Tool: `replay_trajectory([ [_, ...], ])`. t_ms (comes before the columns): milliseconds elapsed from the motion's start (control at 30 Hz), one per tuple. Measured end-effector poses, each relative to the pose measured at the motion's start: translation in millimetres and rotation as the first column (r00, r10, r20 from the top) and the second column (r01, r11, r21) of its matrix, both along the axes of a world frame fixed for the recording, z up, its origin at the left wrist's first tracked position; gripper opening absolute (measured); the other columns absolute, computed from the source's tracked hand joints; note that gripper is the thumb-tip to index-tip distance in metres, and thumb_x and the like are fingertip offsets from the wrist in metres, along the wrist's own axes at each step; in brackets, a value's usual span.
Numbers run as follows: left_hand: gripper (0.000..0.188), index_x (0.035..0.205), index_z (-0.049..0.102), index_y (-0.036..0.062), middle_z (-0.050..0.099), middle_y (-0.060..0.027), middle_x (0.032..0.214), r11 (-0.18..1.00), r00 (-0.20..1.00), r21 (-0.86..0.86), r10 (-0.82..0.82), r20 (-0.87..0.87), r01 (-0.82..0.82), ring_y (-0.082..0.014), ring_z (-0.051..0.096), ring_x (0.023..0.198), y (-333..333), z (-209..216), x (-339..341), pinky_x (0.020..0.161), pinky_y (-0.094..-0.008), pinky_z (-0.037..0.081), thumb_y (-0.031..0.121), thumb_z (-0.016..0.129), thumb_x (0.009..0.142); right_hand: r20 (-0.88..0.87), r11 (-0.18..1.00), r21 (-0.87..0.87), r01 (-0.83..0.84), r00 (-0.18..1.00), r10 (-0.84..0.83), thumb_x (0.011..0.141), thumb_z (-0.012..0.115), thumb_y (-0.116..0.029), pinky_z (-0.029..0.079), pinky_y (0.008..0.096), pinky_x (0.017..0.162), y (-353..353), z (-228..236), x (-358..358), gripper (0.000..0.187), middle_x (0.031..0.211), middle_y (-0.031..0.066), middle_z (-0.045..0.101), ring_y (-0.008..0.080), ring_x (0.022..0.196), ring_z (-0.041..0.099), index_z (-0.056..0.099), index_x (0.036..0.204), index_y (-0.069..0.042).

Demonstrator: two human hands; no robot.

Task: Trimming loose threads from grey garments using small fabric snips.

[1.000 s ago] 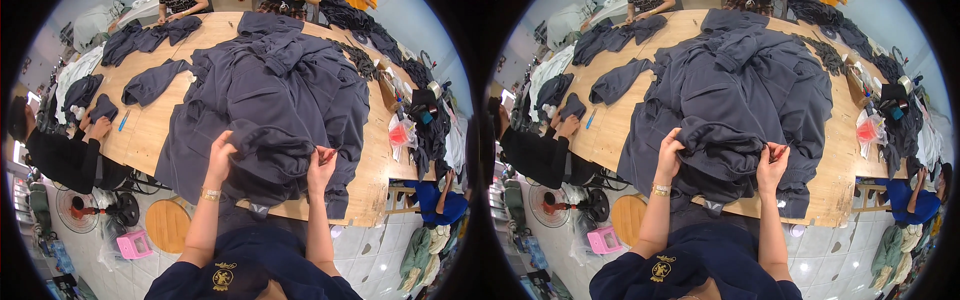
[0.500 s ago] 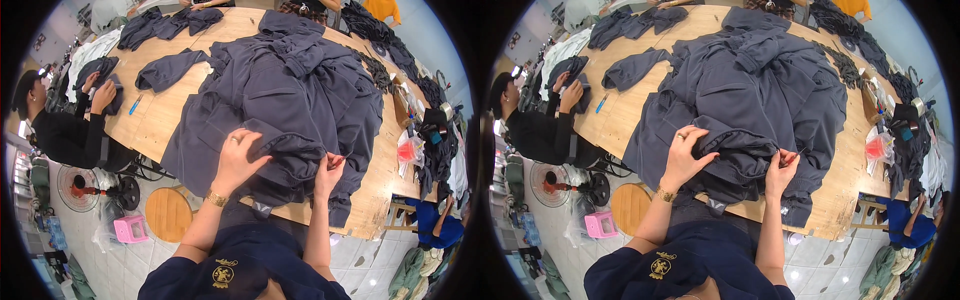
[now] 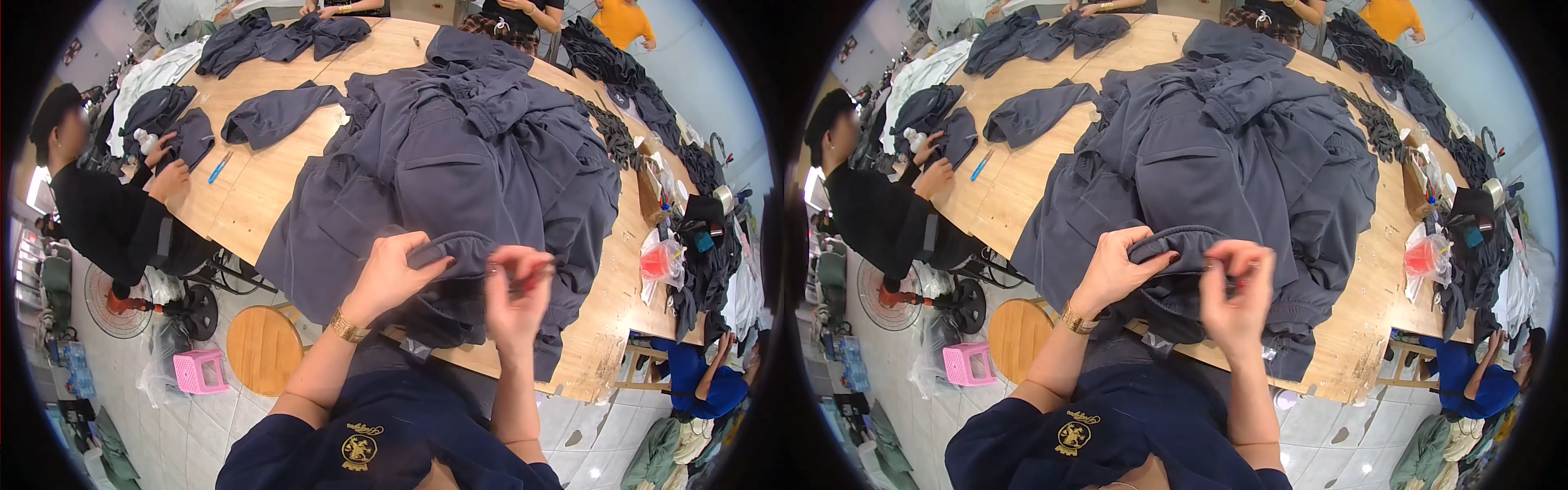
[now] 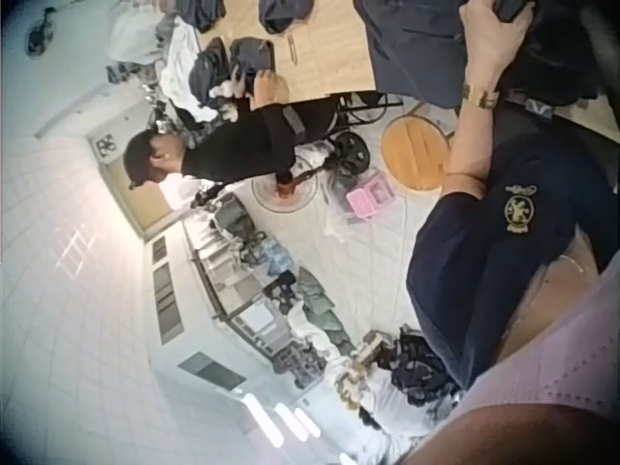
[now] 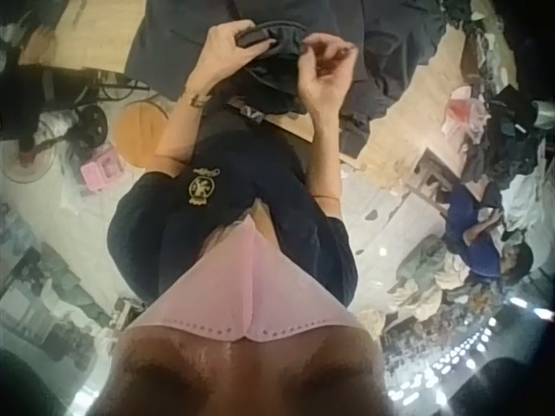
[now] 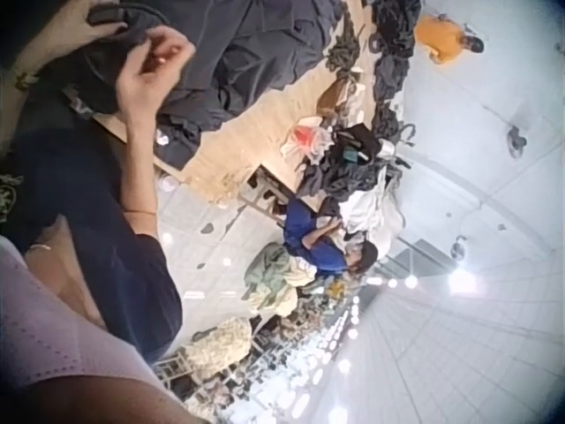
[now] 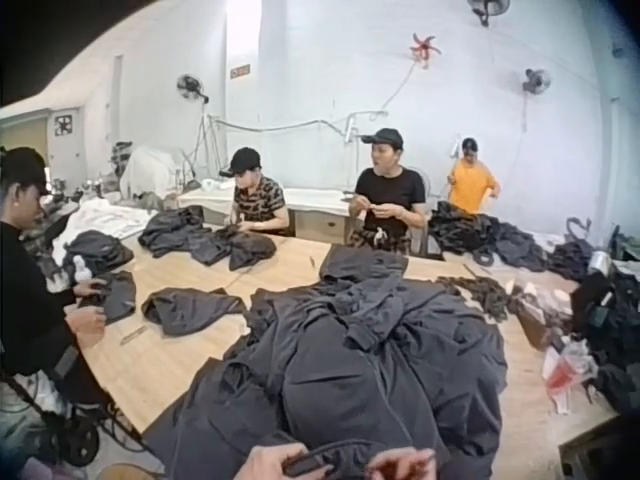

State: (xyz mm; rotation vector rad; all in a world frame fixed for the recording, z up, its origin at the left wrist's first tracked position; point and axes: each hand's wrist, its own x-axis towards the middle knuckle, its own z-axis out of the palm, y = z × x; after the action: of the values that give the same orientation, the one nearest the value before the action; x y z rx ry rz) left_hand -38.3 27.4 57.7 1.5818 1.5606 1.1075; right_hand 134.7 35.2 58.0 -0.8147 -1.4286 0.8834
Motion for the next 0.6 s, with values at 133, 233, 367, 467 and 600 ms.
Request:
replay_trajectory([
  [133, 0.022, 0.075, 0.058, -0.0024, 0.061, -0.0178, 0.069, 0.998, 0.999, -0.048, -0.032, -0.021, 0.031, -0.0285, 0.061, 0.062, 2, -15, -2, 0.057, -0.0325, 0.045, 0.016, 0.071, 0.072, 0.338, 0.979, 0.082, -0.186, 0.929, 0.149, 0.071, 0.059, 0.012, 0.044, 0.0315, 0.072, 7, 0, -24, 0.028, 0.094, 0.0147, 0.054, 0.0254, 0.08, 0.054, 0.042, 0.09, 0.0],
  [233, 0.022, 0.076, 0.059, -0.0015, 0.062, -0.0174, 0.071, 1.0, 0.999, -0.023, -0.011, -0.03, 0.011, -0.0318, 0.061, 0.066, 2, -17, -3, 0.06, -0.0342, 0.046, 0.016, 0.07, 0.071, 0.441, 0.973, 0.156, -0.171, 0.893, 0.086, 0.078, 0.059, 0.008, 0.044, 0.028, 0.063, 16, -10, -31, 0.024, 0.088, 0.0106, 0.057, 0.022, 0.071, 0.055, 0.041, 0.089, -0.002],
  [367, 0.026, 0.08, 0.059, -0.0007, 0.062, -0.0173, 0.072, 0.999, 0.999, -0.054, -0.006, -0.041, 0.004, -0.0325, 0.063, 0.069, 5, -23, -10, 0.062, -0.0359, 0.047, 0.02, 0.073, 0.07, 0.27, 0.978, -0.087, -0.189, 0.94, 0.206, 0.081, 0.057, 0.008, 0.045, 0.0258, 0.066, 28, -32, -38, 0.023, 0.083, 0.0091, 0.056, 0.0169, 0.073, 0.055, 0.038, 0.088, -0.003],
  [467, 0.033, 0.08, 0.059, 0.0001, 0.062, -0.0169, 0.073, 0.998, 0.997, -0.058, -0.039, -0.073, 0.035, -0.0324, 0.063, 0.07, 6, -29, -15, 0.062, -0.0362, 0.047, 0.026, 0.076, 0.07, -0.062, 0.894, -0.325, -0.31, 0.95, 0.307, 0.083, 0.054, 0.009, 0.044, 0.0212, 0.067, 37, -34, -41, 0.025, 0.083, 0.0062, 0.056, 0.0083, 0.075, 0.053, 0.034, 0.085, -0.005],
  [600, 0.029, 0.087, 0.06, -0.0004, 0.062, -0.0137, 0.075, 0.999, 0.995, -0.033, -0.032, -0.095, 0.029, -0.0243, 0.061, 0.065, 0, -32, -31, 0.063, -0.0314, 0.047, 0.022, 0.074, 0.074, -0.279, 0.805, -0.399, -0.439, 0.894, 0.349, 0.085, 0.052, 0.01, 0.045, 0.0221, 0.071, 45, -38, -52, 0.025, 0.085, 0.0061, 0.058, 0.0099, 0.077, 0.054, 0.035, 0.085, -0.008],
])
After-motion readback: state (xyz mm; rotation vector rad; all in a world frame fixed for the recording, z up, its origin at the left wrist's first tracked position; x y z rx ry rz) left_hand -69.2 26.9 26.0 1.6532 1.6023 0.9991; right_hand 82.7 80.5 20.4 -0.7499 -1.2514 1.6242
